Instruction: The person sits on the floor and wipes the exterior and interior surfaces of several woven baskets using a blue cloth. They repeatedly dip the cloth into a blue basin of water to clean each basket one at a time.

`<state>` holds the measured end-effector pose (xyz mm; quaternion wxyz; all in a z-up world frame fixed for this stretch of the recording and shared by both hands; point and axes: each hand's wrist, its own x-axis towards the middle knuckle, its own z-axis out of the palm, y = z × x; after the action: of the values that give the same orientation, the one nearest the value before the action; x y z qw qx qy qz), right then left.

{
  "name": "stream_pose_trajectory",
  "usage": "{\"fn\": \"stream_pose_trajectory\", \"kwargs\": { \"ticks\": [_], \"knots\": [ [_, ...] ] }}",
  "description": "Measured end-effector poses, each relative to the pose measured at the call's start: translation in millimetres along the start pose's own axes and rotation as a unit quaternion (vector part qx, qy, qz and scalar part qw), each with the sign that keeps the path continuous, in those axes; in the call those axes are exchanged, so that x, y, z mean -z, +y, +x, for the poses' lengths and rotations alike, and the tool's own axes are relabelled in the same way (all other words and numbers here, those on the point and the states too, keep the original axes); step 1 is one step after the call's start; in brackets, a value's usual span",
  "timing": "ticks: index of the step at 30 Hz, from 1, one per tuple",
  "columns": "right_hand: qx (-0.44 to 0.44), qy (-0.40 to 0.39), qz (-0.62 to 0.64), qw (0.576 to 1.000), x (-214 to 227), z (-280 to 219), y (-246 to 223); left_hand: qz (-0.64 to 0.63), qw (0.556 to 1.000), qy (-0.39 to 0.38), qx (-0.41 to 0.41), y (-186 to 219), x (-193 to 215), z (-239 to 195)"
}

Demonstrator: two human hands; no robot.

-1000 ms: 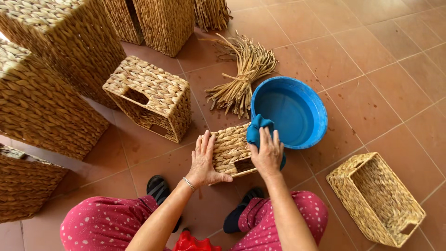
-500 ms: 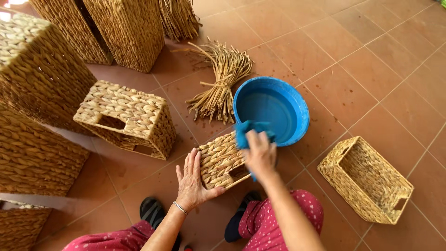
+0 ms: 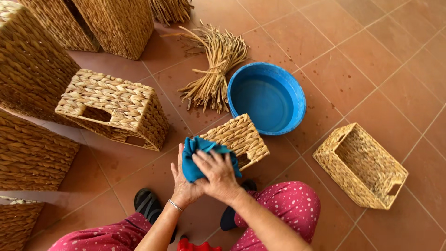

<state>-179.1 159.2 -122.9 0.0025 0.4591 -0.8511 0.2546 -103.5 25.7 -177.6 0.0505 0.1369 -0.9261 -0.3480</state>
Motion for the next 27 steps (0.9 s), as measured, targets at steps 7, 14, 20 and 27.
{"fn": "stream_pose_trajectory", "kwargs": {
  "ticks": [7,14,20,27],
  "knots": [
    [-0.227,0.060,-0.111,0.966,53.8,29.7,110.7,-0.158,0.986,0.017,0.059,12.3,2.4,2.7],
    [-0.213,0.088,-0.076,0.970,23.8,32.9,49.3,-0.220,0.969,0.094,-0.063,-19.0,-22.2,10.4],
    [-0.017,0.027,0.013,0.999,-2.6,11.2,-31.0,-0.028,0.994,0.016,-0.104,-39.2,-35.8,-1.2],
    [-0.172,0.105,-0.121,0.972,35.9,23.9,77.5,-0.344,0.938,0.047,-0.005,6.1,-6.4,-1.7]
  ]
}}
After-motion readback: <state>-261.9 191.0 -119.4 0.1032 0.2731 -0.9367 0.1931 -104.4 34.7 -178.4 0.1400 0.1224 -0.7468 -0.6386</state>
